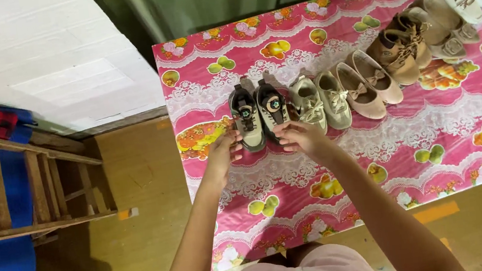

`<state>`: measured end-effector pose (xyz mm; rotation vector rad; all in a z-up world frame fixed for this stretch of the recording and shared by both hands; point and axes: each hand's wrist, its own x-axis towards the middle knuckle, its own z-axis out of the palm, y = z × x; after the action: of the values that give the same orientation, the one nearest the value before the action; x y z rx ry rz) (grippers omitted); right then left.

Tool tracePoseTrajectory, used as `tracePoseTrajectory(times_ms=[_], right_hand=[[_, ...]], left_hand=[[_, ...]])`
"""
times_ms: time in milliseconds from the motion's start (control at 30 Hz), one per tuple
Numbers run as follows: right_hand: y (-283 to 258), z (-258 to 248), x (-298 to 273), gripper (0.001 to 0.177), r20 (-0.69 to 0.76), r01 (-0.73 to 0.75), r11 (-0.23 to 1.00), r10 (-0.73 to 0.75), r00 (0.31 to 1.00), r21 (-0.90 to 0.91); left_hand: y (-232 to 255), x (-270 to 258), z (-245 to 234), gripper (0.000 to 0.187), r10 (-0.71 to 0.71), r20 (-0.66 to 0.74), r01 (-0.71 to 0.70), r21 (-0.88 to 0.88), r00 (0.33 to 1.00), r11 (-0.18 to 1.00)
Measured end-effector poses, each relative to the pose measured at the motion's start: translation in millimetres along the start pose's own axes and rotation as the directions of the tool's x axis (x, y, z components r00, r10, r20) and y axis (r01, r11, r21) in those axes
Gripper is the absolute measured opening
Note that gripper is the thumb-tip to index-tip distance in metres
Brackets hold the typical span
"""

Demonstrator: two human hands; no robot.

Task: Arranging and moving various pairs of shoes between a table and multiple shoe racks.

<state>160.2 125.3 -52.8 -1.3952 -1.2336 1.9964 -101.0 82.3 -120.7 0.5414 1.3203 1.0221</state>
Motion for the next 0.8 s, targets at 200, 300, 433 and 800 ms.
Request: tracePoseTrajectory(times_ms=[200,300,433,800], right_hand=[[35.9,-4.4,65.0,0.038,0.015,-0.041,0.995,0.043,0.999,-0.096],[56.8,-0.3,96.2,0.041,-0.051,-0.164,0.985,0.161,0.986,-0.058],[141.4,-16.7,160.0,0.052,0.069,-0.116,0.990,0.111,0.992,0.081],[125.2,31.9,159.3,0.090,-0.211,-0.206,0.703,0.081,0.974,-0.680]], left_hand=[[-50.3,47.9,-5.2,0.039,-0.038,-0.096,0.038,0.005,0.995,0.999],[-55.1,61.5,1.6,0.048,-0.057,-0.147,0.069,0.080,0.988,0.994],[-163.3,158.0,-29.5,0.058,0.239,-0.126,-0.240,0.010,0.963,0.971],[-114.6,125.0,-4.4,0.057,0.135,-0.142,-0.086,0.307,0.981,0.948]])
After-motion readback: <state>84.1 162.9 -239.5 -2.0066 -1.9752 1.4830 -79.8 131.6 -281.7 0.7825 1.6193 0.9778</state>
